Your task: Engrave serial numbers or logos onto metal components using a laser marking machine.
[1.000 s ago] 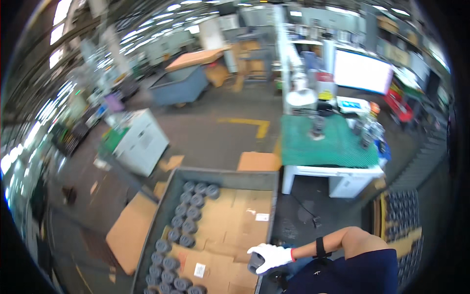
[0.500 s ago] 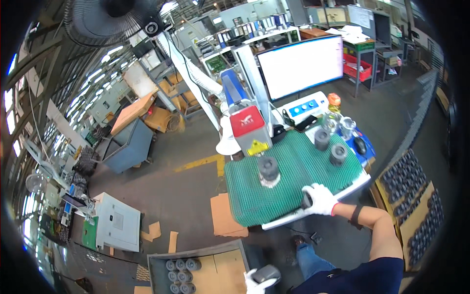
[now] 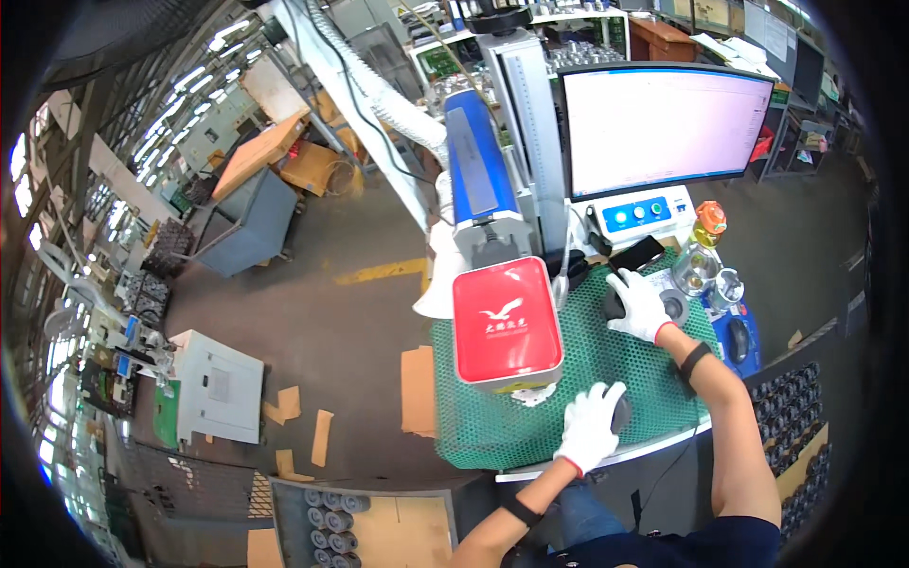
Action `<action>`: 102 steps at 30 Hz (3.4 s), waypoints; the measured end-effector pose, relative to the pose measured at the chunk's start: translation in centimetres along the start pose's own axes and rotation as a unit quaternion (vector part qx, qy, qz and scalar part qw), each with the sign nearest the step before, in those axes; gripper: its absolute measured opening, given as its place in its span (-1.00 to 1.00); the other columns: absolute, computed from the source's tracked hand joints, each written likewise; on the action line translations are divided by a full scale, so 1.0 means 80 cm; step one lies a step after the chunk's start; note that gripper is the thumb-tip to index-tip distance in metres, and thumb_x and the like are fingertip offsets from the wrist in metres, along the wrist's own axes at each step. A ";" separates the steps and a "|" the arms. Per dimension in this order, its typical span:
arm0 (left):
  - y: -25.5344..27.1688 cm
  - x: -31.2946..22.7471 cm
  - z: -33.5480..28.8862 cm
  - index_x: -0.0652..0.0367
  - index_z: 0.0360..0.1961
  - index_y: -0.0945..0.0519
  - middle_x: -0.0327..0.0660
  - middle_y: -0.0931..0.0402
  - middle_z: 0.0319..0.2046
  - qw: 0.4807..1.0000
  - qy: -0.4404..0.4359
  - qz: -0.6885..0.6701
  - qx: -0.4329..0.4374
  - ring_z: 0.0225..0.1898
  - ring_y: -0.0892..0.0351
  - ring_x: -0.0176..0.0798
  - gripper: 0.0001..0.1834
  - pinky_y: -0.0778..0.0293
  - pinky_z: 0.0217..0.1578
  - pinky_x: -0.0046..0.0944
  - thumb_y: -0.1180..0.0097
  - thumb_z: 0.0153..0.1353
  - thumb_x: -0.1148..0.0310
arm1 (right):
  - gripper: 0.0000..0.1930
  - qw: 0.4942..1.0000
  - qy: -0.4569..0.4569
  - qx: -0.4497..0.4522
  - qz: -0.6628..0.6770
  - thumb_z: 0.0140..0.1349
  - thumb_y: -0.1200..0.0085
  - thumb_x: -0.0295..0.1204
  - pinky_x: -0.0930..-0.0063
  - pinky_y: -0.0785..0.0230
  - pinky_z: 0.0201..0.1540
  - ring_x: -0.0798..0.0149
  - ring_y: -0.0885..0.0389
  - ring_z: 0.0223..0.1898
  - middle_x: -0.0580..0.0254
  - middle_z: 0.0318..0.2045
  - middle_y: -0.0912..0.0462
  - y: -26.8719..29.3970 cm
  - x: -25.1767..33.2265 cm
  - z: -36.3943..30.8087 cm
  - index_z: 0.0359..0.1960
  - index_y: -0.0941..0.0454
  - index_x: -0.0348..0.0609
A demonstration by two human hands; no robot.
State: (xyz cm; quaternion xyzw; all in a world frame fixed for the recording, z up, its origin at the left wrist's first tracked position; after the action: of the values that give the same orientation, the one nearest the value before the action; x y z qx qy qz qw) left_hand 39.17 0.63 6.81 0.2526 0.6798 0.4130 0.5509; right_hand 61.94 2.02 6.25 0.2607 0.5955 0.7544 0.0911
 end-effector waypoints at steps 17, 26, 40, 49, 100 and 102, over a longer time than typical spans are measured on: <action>-0.004 0.005 -0.002 0.07 0.37 -0.36 0.00 -0.25 0.36 0.995 -0.063 0.011 -0.077 0.41 -0.16 0.18 -0.17 -0.09 0.44 0.20 -0.33 0.00 0.29 | -0.53 0.964 -0.147 -0.051 0.216 0.14 -0.17 -0.61 0.19 -0.32 0.33 -0.01 -0.54 0.18 0.00 0.10 -0.61 0.005 0.088 -0.328 0.15 -0.58 -0.22; -0.072 0.215 -0.582 -0.03 0.04 -0.68 -0.09 -0.65 0.01 0.851 0.496 0.029 0.167 0.15 -0.58 0.01 -0.54 -0.41 0.14 0.08 -0.15 0.17 0.02 | -0.56 0.813 0.432 0.325 0.217 0.13 -0.26 -0.24 0.09 -0.49 0.09 -0.05 -0.68 -0.04 0.06 -0.07 -0.71 -0.120 0.455 -0.375 0.06 -0.57 -0.07; -0.277 0.103 -0.914 -0.15 0.12 -0.62 -0.15 -0.66 0.01 0.693 0.695 -0.145 -0.128 0.08 -0.61 0.04 -0.42 -0.48 0.11 0.05 -0.15 0.21 -0.25 | -0.24 0.583 0.553 0.595 -0.013 0.27 -0.07 -0.02 0.06 -0.48 0.06 -0.15 -0.68 -0.05 -0.08 0.03 -0.68 -0.464 0.786 -0.500 0.47 -0.23 -0.06; -0.296 0.109 -0.881 -0.03 0.19 -0.57 -0.11 -0.56 0.08 0.614 0.719 -0.052 -0.321 0.14 -0.43 0.18 -0.32 -0.22 0.17 0.33 -0.22 0.12 -0.18 | 0.03 0.764 0.361 0.529 -0.076 0.14 -0.26 -0.01 0.12 -0.48 0.11 -0.13 -0.67 0.04 -0.15 0.00 -0.69 -0.696 0.975 -0.379 0.57 0.03 -0.03; -0.342 0.427 -0.861 -0.33 0.28 -0.43 -0.11 -0.40 0.22 0.587 0.744 -0.300 -0.110 0.20 -0.47 0.11 -0.30 -0.47 0.10 0.09 -0.33 0.06 0.24 | -0.49 0.717 0.398 0.568 0.075 0.12 -0.29 -0.18 0.07 -0.50 -0.02 -0.20 -0.67 -0.07 -0.12 -0.15 -0.69 -0.724 1.076 -0.585 0.06 -0.42 -0.06; -0.333 0.430 -0.870 -0.29 0.26 -0.47 -0.04 -0.44 0.19 0.593 0.735 -0.315 -0.090 0.15 -0.56 0.14 -0.32 -0.53 0.13 0.09 -0.33 0.03 0.19 | -0.48 0.694 0.345 0.629 0.056 0.11 -0.32 -0.15 0.10 -0.48 -0.07 -0.14 -0.65 -0.17 -0.09 -0.25 -0.66 -0.684 1.010 -0.558 0.03 -0.41 -0.07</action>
State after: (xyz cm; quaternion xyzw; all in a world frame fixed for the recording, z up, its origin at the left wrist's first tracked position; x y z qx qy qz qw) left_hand -33.60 -5.79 -30.53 -0.4179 0.8505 0.3186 -0.0202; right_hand -38.37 15.23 -29.38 0.0115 0.9050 0.2440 -0.3483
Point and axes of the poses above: each hand's wrist, its own z-axis towards the middle knuckle, its own y-axis out of the back of the hand, x = y × z, the point moved 8 cm from there along z, towards the middle knuckle
